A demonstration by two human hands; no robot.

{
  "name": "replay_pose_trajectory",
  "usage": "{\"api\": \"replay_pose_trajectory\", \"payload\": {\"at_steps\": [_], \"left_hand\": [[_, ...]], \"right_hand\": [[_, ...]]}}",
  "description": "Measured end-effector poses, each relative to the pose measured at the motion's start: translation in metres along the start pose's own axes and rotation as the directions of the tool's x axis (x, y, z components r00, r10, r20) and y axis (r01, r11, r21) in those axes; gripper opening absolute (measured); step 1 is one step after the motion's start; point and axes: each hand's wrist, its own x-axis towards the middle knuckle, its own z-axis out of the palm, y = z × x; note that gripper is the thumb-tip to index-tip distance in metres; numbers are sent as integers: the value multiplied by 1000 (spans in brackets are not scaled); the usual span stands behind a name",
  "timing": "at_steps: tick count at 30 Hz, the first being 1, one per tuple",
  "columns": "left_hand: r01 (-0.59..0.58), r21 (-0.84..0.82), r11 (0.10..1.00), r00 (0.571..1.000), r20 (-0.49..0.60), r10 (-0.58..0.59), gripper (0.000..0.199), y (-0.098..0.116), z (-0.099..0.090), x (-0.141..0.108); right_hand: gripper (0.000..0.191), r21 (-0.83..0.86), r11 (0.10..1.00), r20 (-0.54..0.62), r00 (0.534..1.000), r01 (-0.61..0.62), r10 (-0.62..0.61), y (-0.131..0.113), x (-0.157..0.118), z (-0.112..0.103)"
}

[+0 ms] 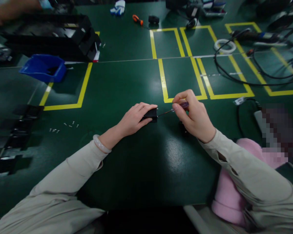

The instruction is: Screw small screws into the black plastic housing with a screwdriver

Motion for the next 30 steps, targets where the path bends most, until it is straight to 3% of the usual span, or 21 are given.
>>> {"api": "replay_pose_trajectory", "payload": {"at_steps": [3,10,13,16,30], "left_hand": [[1,3,1000,1000,0,-1,45,1,-1,0],[-1,2,1000,1000,-2,1,45,0,0,0],[-3,0,1000,1000,0,3,45,0,0,0],[-1,0,1000,1000,-1,1,45,0,0,0],[0,-8,1000,1000,-1,0,45,0,0,0]], "right_hand": [[11,-9,1000,7,1000,4,-4,-1,0,-1],[3,-33,999,14,1000,5,-4,-2,0,-2],[11,-36,999,21,999,38,-37,-2,0,-2],[5,-32,999,8,1000,21,-21,-1,0,-2],[6,-18,1000,26,999,-18,18,-2,0,-2]]}}
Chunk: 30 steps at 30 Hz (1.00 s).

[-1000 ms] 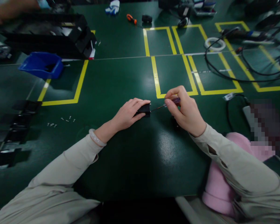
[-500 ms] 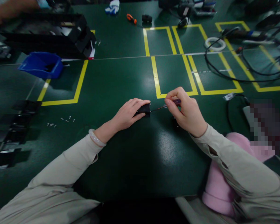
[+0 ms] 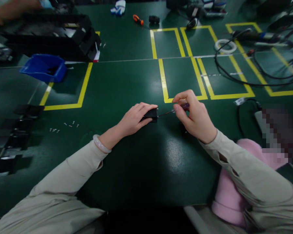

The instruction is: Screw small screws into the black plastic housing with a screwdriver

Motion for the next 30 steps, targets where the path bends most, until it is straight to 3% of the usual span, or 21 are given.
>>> {"api": "replay_pose_trajectory", "payload": {"at_steps": [11,14,18,25,30], "left_hand": [[4,-2,1000,1000,5,-4,45,-1,-1,-1],[5,-11,1000,1000,5,-5,45,-1,-1,0],[14,-9,1000,1000,11,-14,45,0,-1,0],[7,-10,1000,1000,8,-7,45,0,-1,0],[10,-3,1000,1000,7,-10,45,0,-1,0]], "right_hand": [[4,-8,1000,0,1000,3,-3,-1,1,-1],[13,4,1000,11,1000,9,-9,-1,1,-1],[5,-3,1000,-14,1000,-3,3,0,0,0],[13,-5,1000,-1,1000,21,-21,0,1,0],[6,-21,1000,-15,1000,6,-7,2,0,0]]}}
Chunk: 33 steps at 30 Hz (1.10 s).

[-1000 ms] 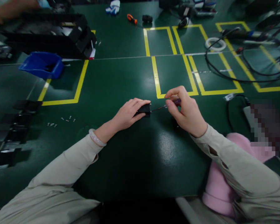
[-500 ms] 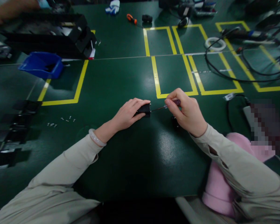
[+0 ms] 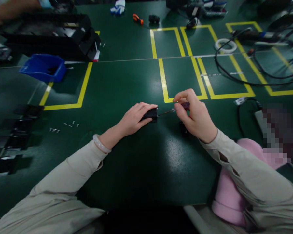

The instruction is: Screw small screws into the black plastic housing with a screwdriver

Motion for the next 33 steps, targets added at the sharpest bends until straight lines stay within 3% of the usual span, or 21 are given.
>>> {"api": "replay_pose_trajectory", "payload": {"at_steps": [16,19,22,26,33], "left_hand": [[-4,-6,1000,1000,4,4,45,1,-1,0],[-2,-1,1000,1000,9,2,45,0,0,0],[1,-1,1000,1000,9,-1,45,0,0,0],[-1,-3,1000,1000,8,1,45,0,0,0],[-3,-2,1000,1000,5,3,45,0,0,0]], "right_hand": [[9,6,1000,11,1000,-26,26,-2,0,-1],[2,13,1000,-8,1000,-26,26,-2,0,0],[14,-5,1000,-21,1000,-9,9,-2,-1,1],[4,-33,999,11,1000,14,-13,-2,-2,0],[12,-43,999,1,1000,28,-28,-3,-2,0]]}}
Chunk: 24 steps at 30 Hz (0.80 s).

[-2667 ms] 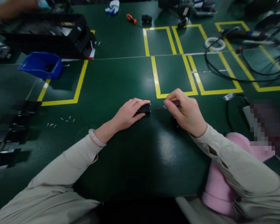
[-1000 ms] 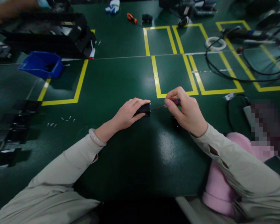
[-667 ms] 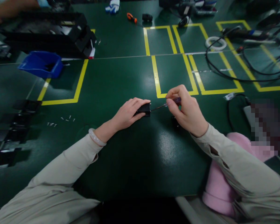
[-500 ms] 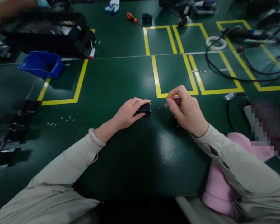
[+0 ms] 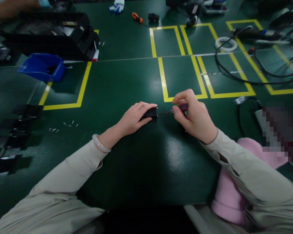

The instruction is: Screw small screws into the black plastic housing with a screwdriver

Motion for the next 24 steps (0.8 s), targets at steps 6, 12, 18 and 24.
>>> {"api": "replay_pose_trajectory", "payload": {"at_steps": [6,12,18,24], "left_hand": [[-3,-5,1000,1000,1,3,45,0,0,0],[-3,6,1000,1000,3,3,45,-1,0,0],[-14,13,1000,1000,-4,14,45,0,0,0],[-13,15,1000,1000,-7,13,45,0,0,-1]], "right_hand": [[11,-2,1000,31,999,-21,21,0,1,0],[7,42,998,11,999,-44,43,0,2,0],[14,46,999,5,1000,-11,10,1,3,-1],[6,34,999,4,999,-41,41,3,2,0]]}}
